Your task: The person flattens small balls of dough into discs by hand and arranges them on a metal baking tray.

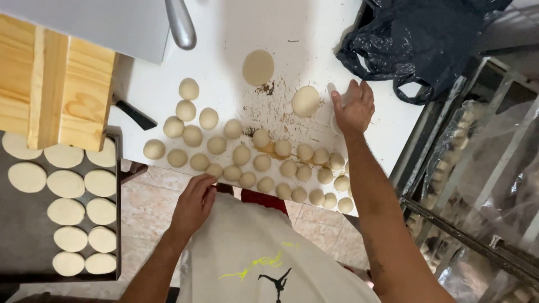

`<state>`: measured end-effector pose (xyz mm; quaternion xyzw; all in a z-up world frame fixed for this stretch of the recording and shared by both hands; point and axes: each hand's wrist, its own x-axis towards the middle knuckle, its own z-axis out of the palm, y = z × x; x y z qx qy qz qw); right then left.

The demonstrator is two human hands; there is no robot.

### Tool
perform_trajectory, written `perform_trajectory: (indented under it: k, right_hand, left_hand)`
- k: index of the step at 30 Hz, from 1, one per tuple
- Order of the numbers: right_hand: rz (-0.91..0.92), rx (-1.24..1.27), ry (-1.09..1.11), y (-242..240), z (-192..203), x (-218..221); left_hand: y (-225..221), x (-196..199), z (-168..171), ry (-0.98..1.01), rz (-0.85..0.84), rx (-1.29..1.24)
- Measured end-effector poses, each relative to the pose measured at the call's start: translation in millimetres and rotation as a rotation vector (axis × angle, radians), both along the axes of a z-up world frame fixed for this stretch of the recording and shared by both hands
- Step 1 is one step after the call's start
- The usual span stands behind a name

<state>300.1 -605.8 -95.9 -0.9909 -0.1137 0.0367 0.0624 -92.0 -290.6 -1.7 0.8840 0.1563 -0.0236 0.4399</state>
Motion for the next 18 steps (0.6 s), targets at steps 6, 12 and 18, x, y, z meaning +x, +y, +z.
perform_trajectory:
  k: [6,12,18]
  right_hand:
    - [-0.081,-0.044,0.110,4.0,5.4,2.8]
    - [-0.068,-0.018,0.097,3.2,1.2,2.3]
    - [-0.042,0.000,-0.075,-3.4,-13.2,-10.8]
  left_hand:
    - [-2.3,32.1,5.2,-0.075,-0.031,0.039]
    - [-7.6,48.1,15.2,-0.220,-0.095,0.104]
    - [-21.5,41.7,22.3,-0.235,-0.114,0.146]
